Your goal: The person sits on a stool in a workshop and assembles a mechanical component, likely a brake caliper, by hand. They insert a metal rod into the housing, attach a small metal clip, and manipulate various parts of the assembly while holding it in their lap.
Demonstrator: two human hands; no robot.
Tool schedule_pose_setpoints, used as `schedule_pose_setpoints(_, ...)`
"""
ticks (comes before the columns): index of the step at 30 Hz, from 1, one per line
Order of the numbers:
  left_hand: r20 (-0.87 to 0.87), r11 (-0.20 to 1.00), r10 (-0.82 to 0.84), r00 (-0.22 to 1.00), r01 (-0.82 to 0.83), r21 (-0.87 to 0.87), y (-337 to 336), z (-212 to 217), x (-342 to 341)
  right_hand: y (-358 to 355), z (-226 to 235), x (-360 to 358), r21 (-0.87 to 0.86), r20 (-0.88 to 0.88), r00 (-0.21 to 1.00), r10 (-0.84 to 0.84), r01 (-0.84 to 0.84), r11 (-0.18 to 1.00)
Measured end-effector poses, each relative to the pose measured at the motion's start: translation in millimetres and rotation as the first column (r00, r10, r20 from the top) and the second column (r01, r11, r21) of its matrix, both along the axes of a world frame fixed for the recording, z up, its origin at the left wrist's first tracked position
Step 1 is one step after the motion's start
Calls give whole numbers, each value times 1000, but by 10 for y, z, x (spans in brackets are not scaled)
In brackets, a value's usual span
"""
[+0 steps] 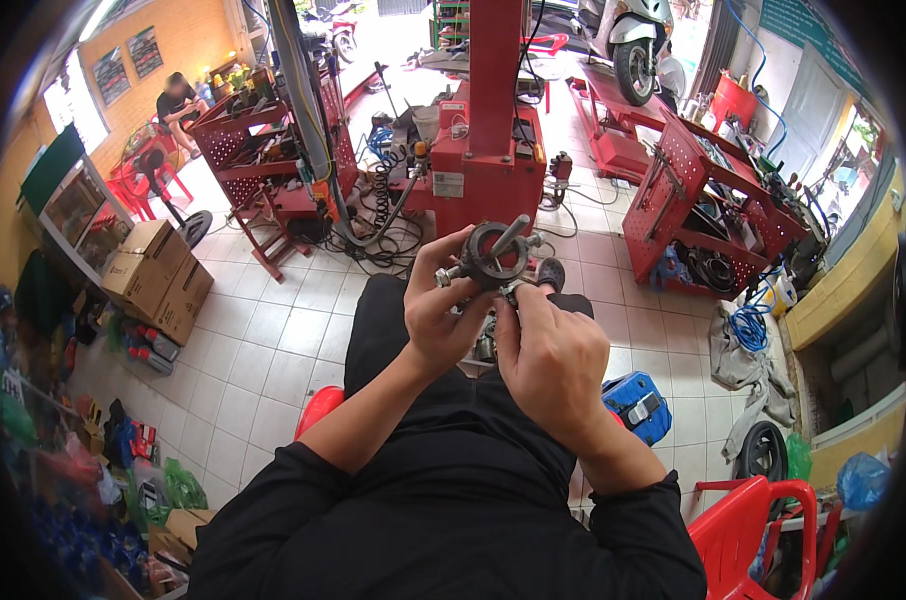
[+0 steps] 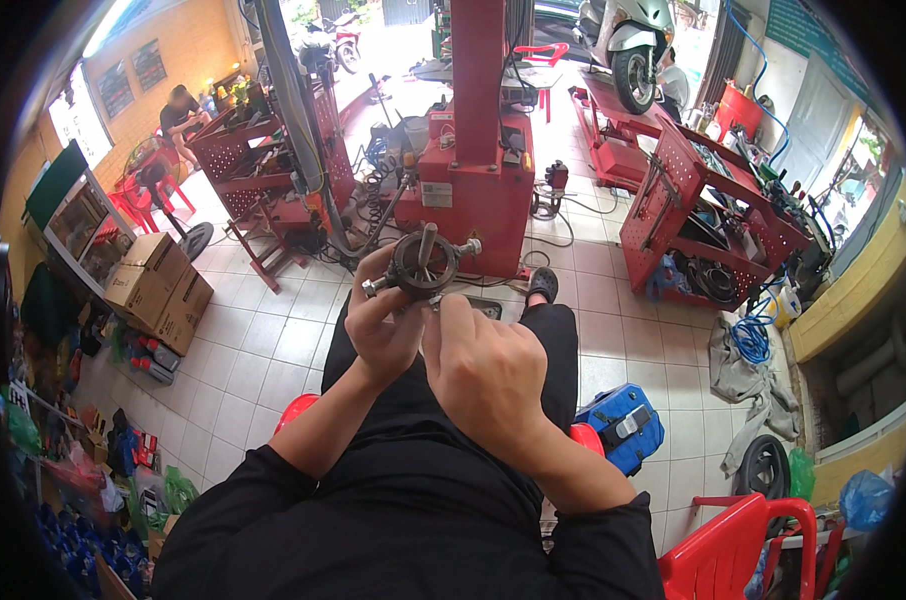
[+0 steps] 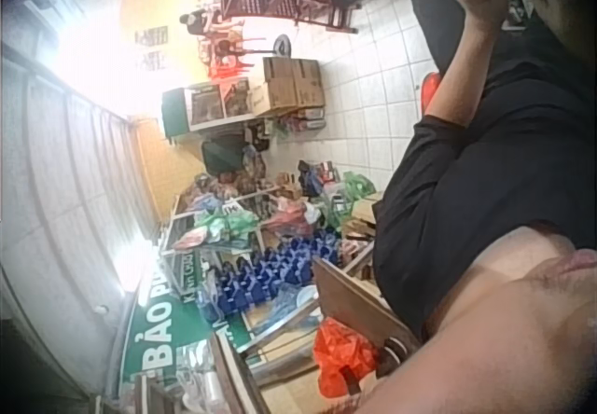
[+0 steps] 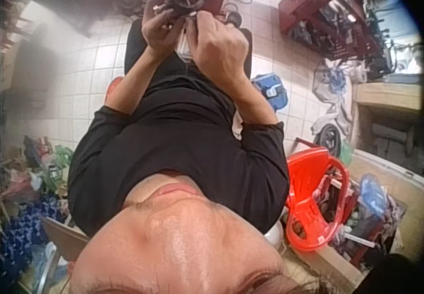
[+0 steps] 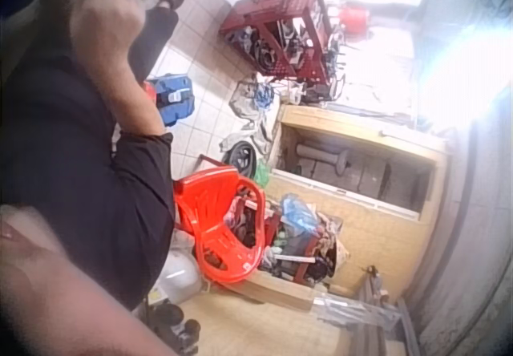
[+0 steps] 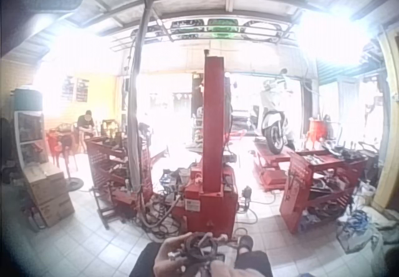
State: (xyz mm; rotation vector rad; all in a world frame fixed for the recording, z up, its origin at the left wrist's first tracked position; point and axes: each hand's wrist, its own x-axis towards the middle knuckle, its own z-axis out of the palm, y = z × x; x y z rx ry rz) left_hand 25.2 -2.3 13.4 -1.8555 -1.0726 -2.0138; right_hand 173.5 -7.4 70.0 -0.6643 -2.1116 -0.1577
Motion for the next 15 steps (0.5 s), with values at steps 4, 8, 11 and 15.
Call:
schedule_pose_setpoints(4,14,1000,2,1000,-2,-5,-12,8,0,30,-12,-6,-83,-21,999,46,-48,995)
schedule_pose_setpoints(8,102,996,-73,992,76,-35,-18,14,23,91,15,38,-148,-55,994,95,-103,984)
schedule_pose_setpoints(11,305,968,-194,932,233,-95,-2,18,76,125,100,80,-228,-154,971,182,-214,950)
schedule_pose_setpoints(15,580,855,-333,743,498,-147,-1,-11,87,329,7,72,-260,-277,890,361,-431,864)
